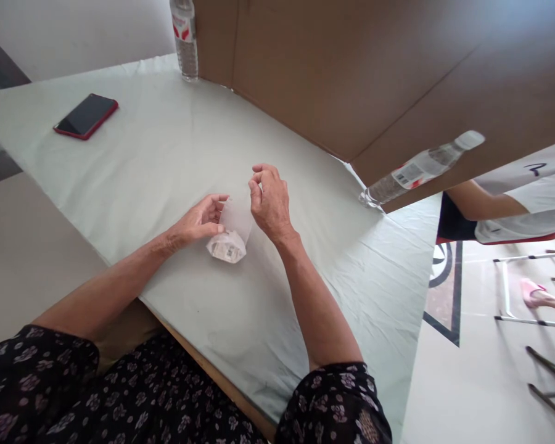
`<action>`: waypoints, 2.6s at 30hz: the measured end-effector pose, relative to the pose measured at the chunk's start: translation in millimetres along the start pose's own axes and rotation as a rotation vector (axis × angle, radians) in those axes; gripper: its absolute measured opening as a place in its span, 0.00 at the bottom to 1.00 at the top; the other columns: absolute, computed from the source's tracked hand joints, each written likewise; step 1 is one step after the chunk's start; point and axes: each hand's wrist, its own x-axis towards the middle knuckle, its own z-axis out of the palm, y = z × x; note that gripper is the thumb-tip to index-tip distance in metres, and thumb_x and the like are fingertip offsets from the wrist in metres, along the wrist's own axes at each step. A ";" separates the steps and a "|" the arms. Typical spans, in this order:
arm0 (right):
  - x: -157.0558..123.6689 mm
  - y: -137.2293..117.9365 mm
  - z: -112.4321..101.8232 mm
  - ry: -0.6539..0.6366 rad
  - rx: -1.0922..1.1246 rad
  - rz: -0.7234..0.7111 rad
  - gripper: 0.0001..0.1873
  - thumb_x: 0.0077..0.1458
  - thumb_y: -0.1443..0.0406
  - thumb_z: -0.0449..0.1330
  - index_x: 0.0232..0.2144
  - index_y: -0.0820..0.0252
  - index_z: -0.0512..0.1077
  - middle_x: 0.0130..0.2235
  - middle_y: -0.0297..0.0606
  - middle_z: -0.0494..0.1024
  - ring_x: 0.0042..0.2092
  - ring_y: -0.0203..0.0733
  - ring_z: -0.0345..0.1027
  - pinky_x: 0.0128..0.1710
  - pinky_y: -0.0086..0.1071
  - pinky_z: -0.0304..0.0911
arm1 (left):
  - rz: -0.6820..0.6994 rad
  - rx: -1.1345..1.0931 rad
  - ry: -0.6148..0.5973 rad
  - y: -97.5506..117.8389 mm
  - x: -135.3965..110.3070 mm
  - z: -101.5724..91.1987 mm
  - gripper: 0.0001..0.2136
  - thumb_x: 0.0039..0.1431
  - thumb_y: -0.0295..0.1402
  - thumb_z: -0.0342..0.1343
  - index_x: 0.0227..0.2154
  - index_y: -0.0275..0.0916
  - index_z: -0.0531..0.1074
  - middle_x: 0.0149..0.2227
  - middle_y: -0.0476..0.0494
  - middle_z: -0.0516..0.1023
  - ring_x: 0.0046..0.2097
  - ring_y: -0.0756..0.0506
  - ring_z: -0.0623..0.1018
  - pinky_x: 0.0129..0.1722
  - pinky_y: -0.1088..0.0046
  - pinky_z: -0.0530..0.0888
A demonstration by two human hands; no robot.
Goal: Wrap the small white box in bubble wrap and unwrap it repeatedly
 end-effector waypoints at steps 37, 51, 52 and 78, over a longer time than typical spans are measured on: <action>-55.6 -20.1 -4.8 0.038 0.713 0.777 0.12 0.52 0.55 0.60 0.23 0.55 0.66 0.24 0.30 0.70 0.28 0.36 0.62 0.32 0.32 0.60 | -0.122 -0.069 0.228 4.0 2.3 -4.6 0.13 0.44 0.33 0.60 0.34 0.35 0.77 0.34 0.44 0.78 0.35 0.47 0.75 0.39 0.68 0.73; -58.8 -29.3 1.9 -0.134 1.183 0.867 0.21 0.47 0.48 0.70 0.28 0.55 0.69 0.30 0.32 0.80 0.32 0.41 0.75 0.37 0.35 0.70 | -0.004 0.634 0.332 10.4 -6.0 6.2 0.11 0.47 0.36 0.59 0.19 0.40 0.62 0.20 0.54 0.67 0.26 0.51 0.65 0.28 0.73 0.62; -58.7 -27.4 2.4 -0.110 1.179 0.869 0.21 0.47 0.48 0.70 0.28 0.55 0.68 0.31 0.34 0.82 0.33 0.42 0.76 0.38 0.36 0.71 | -0.016 0.602 0.370 9.8 -5.0 3.7 0.10 0.47 0.33 0.56 0.18 0.40 0.62 0.20 0.54 0.66 0.25 0.52 0.64 0.27 0.73 0.61; -65.8 2.3 5.3 0.116 0.904 0.909 0.21 0.45 0.47 0.67 0.29 0.55 0.67 0.36 0.38 0.83 0.32 0.40 0.75 0.28 0.32 0.67 | -0.070 0.554 0.140 21.5 -12.6 -5.0 0.11 0.44 0.35 0.55 0.16 0.40 0.58 0.19 0.53 0.58 0.24 0.52 0.58 0.23 0.73 0.53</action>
